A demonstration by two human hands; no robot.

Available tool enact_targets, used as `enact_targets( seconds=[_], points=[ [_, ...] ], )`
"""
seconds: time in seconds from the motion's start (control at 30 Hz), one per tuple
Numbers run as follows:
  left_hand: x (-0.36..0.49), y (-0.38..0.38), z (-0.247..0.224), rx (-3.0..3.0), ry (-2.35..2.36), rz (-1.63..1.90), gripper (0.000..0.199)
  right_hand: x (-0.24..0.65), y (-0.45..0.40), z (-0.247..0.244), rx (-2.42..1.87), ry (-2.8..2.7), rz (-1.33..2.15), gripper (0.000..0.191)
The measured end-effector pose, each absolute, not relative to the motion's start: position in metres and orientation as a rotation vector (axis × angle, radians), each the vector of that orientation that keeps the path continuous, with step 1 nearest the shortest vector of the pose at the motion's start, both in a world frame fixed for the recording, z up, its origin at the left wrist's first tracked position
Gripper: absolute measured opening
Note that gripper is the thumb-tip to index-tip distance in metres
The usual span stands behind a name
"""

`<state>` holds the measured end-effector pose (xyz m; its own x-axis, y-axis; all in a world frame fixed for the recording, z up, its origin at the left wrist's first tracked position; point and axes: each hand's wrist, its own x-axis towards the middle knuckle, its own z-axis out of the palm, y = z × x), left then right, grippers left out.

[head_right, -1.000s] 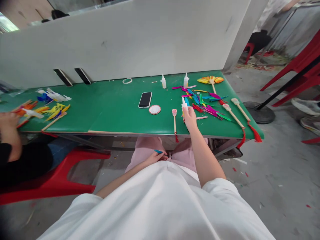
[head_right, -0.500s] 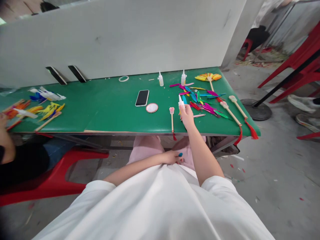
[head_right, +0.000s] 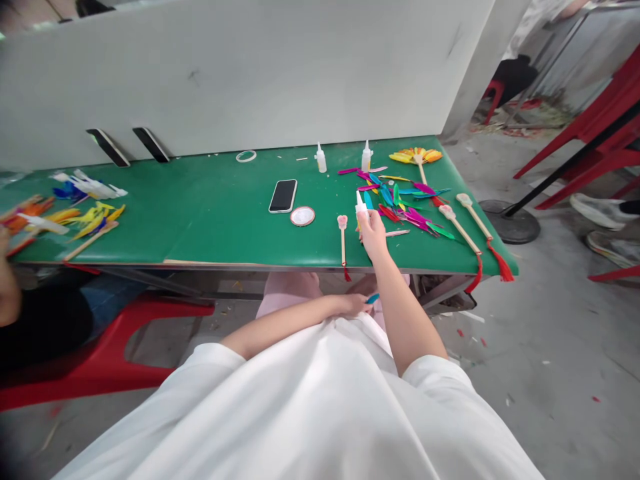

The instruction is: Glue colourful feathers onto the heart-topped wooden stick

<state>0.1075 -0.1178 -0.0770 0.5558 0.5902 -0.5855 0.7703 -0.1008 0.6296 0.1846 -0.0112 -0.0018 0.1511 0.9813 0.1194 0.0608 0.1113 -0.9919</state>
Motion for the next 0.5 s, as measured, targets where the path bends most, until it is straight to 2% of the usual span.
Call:
enact_targets(
  seconds=[0.13, 0.27, 0.37, 0.5],
  points=[
    [0.115, -0.115, -0.075, 1.883, 1.214, -0.074, 0.036, 0.185, -0.011, -0.001, -1.215, -1.182, 0.988, 0.035],
    [0.102, -0.126, -0.073, 1.998, 1.273, 0.1, 0.023, 0.185, -0.012, -0.001, -1.196, -1.186, 0.99, 0.035],
    [0.067, -0.136, -0.069, 1.999, 1.355, 0.198, 0.019, 0.185, -0.012, -0.002, -1.186, -1.185, 0.99, 0.035],
    [-0.016, -0.164, -0.056, 1.883, 1.63, 0.35, 0.027, 0.186, -0.012, -0.006, -1.192, -1.214, 0.935, 0.043]
  ],
)
